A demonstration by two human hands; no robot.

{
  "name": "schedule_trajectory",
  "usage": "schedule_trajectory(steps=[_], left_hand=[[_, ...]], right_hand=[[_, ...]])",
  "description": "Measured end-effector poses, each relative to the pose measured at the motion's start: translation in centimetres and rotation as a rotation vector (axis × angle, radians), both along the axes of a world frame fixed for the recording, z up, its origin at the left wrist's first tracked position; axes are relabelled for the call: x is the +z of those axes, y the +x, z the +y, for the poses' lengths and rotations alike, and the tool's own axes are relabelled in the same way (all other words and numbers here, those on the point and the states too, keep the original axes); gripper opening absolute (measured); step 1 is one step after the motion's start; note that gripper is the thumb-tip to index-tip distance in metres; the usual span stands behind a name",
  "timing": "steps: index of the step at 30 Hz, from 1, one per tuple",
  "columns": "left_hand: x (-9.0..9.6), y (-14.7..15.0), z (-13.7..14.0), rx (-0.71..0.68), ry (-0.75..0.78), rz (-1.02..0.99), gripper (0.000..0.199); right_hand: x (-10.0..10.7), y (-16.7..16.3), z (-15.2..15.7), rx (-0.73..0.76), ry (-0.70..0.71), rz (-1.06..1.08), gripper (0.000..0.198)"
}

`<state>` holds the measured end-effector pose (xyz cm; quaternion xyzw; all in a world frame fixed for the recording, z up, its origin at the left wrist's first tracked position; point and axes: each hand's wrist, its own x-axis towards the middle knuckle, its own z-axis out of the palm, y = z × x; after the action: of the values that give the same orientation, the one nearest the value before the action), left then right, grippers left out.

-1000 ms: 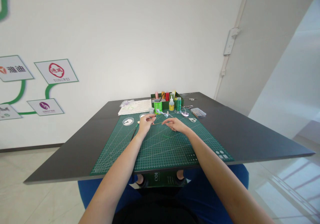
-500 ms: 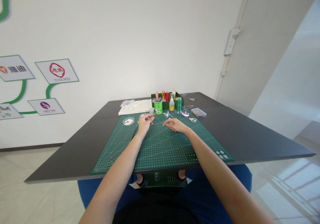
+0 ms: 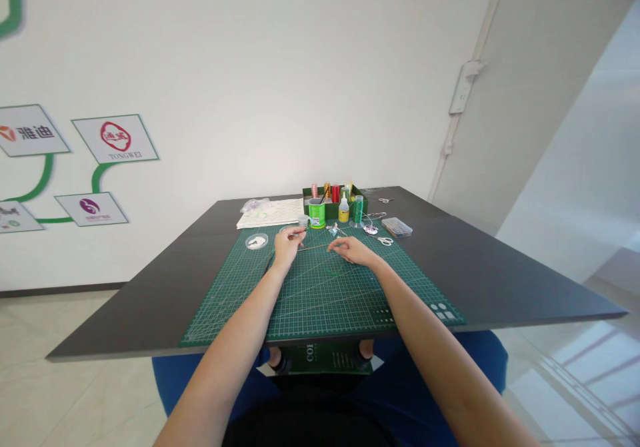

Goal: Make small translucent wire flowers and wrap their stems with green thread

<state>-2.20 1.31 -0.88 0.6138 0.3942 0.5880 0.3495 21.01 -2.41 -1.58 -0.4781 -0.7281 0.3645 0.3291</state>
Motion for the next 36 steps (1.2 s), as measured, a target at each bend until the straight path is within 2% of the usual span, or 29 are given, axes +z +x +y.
schedule_trajectory(steps=[8, 17, 36], left_hand=[[0.2, -0.2, 0.0, 0.024, 0.008, -0.003, 0.021], [0.3, -0.4, 0.2, 0.041, -0.004, -0.035, 0.022], [0.2, -1.0, 0.8, 0.086, 0.0, -0.122, 0.026]], right_hand=[[-0.1, 0.3, 0.1, -0.025, 0.041, -0.046, 0.028], [-0.3, 0.7, 0.6, -0.186, 0.219, -0.261, 0.025], [-0.6, 1.3, 0.7, -0.543, 0.104, -0.425, 0.024]])
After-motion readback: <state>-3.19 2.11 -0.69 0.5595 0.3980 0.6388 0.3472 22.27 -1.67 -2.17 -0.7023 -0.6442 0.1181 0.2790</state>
